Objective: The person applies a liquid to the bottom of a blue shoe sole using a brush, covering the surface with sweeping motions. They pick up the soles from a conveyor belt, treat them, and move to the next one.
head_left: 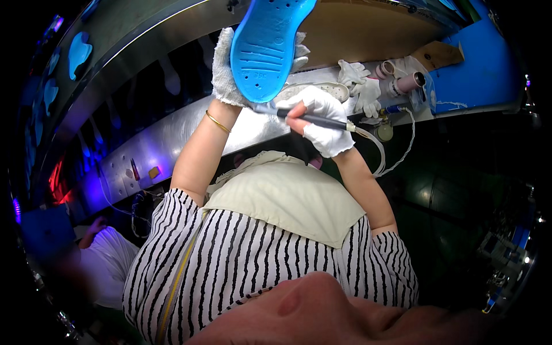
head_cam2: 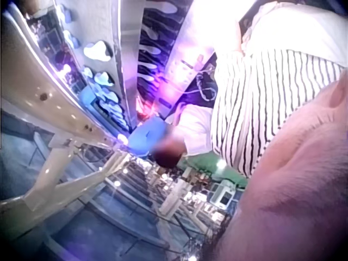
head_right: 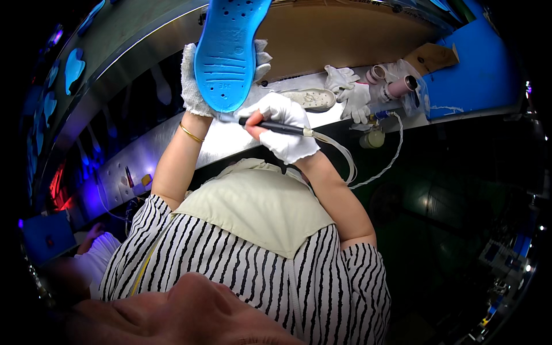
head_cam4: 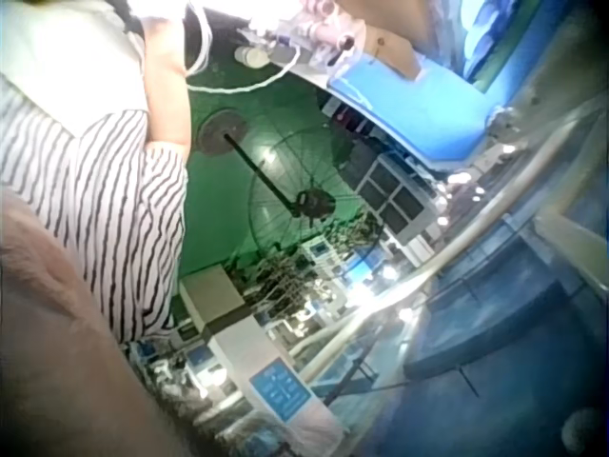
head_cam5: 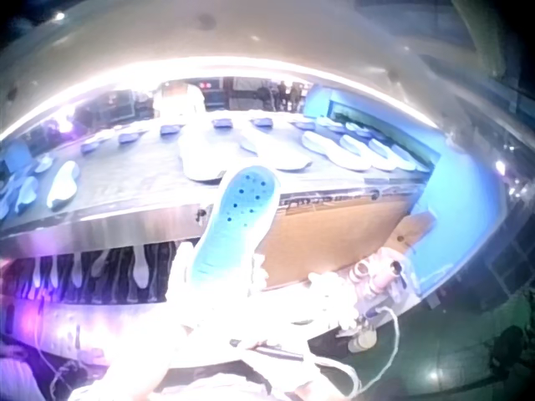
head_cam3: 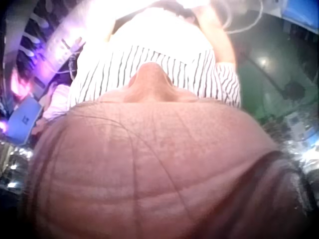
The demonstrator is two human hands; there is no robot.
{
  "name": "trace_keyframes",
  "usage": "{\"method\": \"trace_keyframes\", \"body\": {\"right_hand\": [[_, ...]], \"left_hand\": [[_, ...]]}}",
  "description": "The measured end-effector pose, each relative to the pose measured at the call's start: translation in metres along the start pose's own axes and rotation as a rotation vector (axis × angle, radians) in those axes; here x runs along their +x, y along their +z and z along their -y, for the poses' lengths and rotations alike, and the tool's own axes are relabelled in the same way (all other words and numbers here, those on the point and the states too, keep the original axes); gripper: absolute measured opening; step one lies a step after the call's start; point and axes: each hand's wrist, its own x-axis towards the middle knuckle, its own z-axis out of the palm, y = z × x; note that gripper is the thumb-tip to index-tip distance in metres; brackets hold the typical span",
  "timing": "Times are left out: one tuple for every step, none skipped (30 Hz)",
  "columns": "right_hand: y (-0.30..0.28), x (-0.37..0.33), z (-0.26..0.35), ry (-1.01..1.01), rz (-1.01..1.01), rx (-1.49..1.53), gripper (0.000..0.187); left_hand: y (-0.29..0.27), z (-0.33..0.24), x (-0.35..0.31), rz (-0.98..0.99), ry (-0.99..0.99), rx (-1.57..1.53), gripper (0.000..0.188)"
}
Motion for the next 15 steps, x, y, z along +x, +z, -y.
{"method": "trace_keyframes", "body": {"right_hand": [[0.000,-0.005,-0.002,0.042,0.045,0.060,0.012],[-0.001,-0.009,0.002,0.068,0.056,0.089,0.013],[-0.001,-0.012,0.002,0.112,0.065,0.256,0.012],[-0.005,-0.011,0.005,0.126,0.020,0.256,0.013],[-0.006,-0.008,0.011,0.141,-0.023,0.261,0.013],[-0.002,-0.002,0.020,0.133,-0.090,0.372,0.015],[-0.004,0.002,0.022,0.105,-0.075,0.348,0.016],[-0.005,0.006,0.020,0.027,-0.062,0.220,0.017],[-0.006,0.012,0.019,-0.051,-0.048,0.092,0.018],[-0.005,0.018,0.016,-0.149,-0.013,0.033,0.019],[-0.005,0.020,0.016,-0.149,0.017,-0.051,0.019],[-0.005,0.022,0.016,-0.149,0.049,-0.134,0.019],[-0.005,0.024,0.016,-0.150,0.080,-0.217,0.019],[-0.005,0.023,0.014,-0.132,0.086,-0.202,0.019],[-0.006,0.022,0.010,-0.114,0.093,-0.187,0.018]], "left_hand": [[0.005,-0.001,-0.001,0.012,-0.005,-0.018,0.087],[0.011,-0.001,-0.002,0.026,-0.013,-0.037,0.085],[0.016,-0.002,-0.003,0.039,-0.022,-0.057,0.083],[0.020,-0.002,-0.003,0.053,-0.030,-0.077,0.081],[0.021,-0.003,-0.005,0.063,-0.037,-0.094,0.079],[0.012,-0.003,-0.003,0.029,-0.058,0.049,0.096],[0.011,-0.002,-0.003,0.009,-0.067,0.069,0.096],[0.012,0.000,-0.003,-0.009,-0.078,0.087,0.095],[0.012,0.001,-0.003,-0.039,-0.080,0.104,0.095],[0.011,0.001,-0.001,-0.047,-0.089,0.139,0.093],[0.007,0.000,0.000,-0.056,-0.094,0.176,0.092],[0.001,-0.002,0.002,-0.065,-0.099,0.213,0.090],[-0.004,-0.004,0.005,-0.075,-0.103,0.250,0.088],[-0.009,-0.006,0.007,-0.083,-0.110,0.288,0.086],[-0.012,-0.007,0.009,-0.092,-0.116,0.326,0.085]]}}
